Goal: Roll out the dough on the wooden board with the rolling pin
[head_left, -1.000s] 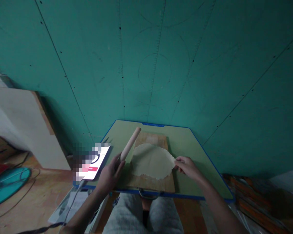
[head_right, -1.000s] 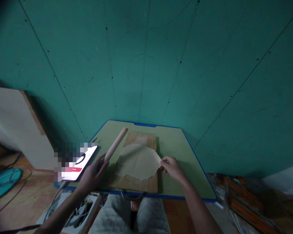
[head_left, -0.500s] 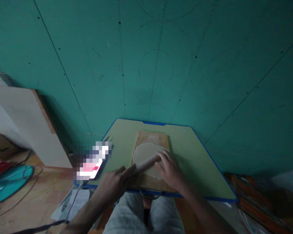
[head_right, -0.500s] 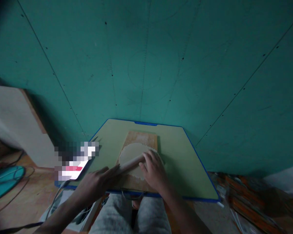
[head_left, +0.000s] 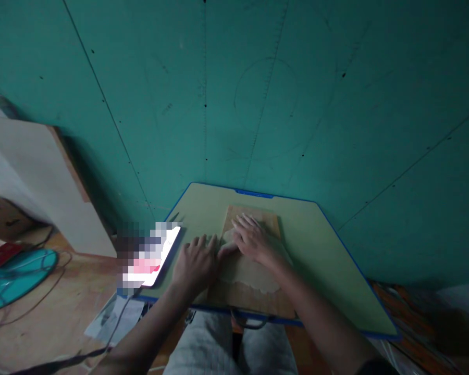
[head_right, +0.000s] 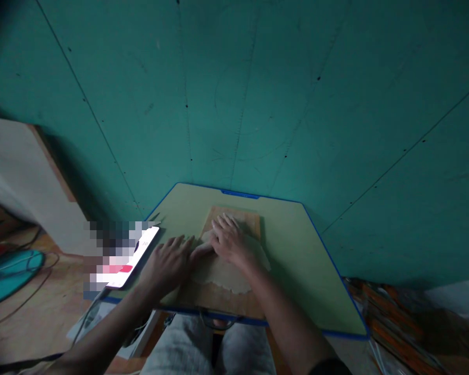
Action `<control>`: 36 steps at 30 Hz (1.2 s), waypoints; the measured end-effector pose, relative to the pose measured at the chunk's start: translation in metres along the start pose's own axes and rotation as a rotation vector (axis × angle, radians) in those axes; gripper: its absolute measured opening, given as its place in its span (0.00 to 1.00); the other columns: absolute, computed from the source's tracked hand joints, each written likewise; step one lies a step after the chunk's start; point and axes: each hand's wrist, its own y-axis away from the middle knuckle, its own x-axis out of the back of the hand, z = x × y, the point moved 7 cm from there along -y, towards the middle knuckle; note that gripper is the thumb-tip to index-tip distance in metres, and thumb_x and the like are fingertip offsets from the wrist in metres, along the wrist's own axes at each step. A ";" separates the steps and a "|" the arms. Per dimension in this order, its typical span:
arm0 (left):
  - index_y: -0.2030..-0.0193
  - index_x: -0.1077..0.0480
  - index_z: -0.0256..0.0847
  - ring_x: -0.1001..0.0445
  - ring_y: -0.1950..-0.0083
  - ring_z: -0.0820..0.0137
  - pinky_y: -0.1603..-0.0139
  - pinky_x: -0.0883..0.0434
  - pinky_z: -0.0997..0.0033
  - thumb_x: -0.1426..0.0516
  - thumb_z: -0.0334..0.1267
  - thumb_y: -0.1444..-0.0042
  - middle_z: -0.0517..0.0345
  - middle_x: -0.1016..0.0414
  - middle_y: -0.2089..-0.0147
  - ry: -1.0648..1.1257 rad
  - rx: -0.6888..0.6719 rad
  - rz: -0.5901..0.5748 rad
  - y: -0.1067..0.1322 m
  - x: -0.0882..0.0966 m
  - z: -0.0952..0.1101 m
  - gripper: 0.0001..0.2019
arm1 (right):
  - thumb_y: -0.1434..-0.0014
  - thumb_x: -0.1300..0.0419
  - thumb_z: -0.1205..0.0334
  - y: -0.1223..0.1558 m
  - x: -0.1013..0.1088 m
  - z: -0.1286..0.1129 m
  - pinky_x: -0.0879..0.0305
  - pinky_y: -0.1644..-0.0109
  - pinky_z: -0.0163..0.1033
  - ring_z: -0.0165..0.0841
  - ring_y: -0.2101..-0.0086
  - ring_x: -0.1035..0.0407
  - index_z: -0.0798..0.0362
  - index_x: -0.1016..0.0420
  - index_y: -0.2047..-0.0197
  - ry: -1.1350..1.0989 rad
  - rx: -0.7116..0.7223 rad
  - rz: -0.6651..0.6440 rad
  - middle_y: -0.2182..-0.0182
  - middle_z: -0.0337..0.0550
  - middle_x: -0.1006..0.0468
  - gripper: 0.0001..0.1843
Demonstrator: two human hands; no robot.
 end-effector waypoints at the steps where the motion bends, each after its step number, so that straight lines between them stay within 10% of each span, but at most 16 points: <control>1: 0.47 0.29 0.37 0.29 0.50 0.54 0.56 0.33 0.59 0.56 0.49 0.31 0.40 0.27 0.51 0.025 0.003 0.002 -0.004 0.001 -0.004 0.22 | 0.32 0.55 0.55 -0.009 -0.003 0.001 0.59 0.29 0.51 0.41 0.33 0.49 0.58 0.34 0.36 -0.003 0.005 -0.019 0.35 0.52 0.36 0.27; 16: 0.56 0.27 0.36 0.26 0.58 0.60 0.57 0.31 0.63 0.58 0.48 0.30 0.43 0.25 0.57 0.085 0.049 -0.003 -0.025 -0.005 -0.024 0.23 | 0.32 0.53 0.57 -0.083 -0.019 -0.003 0.63 0.29 0.50 0.39 0.31 0.56 0.54 0.44 0.30 -0.072 -0.031 -0.220 0.30 0.50 0.47 0.29; 29: 0.56 0.32 0.39 0.27 0.56 0.65 0.56 0.33 0.67 0.53 0.29 0.35 0.50 0.27 0.56 0.194 -0.043 -0.024 -0.004 0.004 0.023 0.10 | 0.31 0.51 0.55 0.087 0.014 0.012 0.40 0.39 0.53 0.43 0.40 0.40 0.52 0.27 0.50 -0.024 0.031 0.186 0.40 0.55 0.32 0.16; 36: 0.51 0.29 0.40 0.29 0.49 0.58 0.46 0.37 0.55 0.47 0.35 0.36 0.48 0.26 0.52 0.123 -0.067 0.075 0.000 0.004 0.018 0.10 | 0.34 0.44 0.57 0.110 0.017 0.011 0.34 0.53 0.47 0.41 0.57 0.33 0.51 0.29 0.57 0.026 -0.031 0.196 0.59 0.46 0.26 0.07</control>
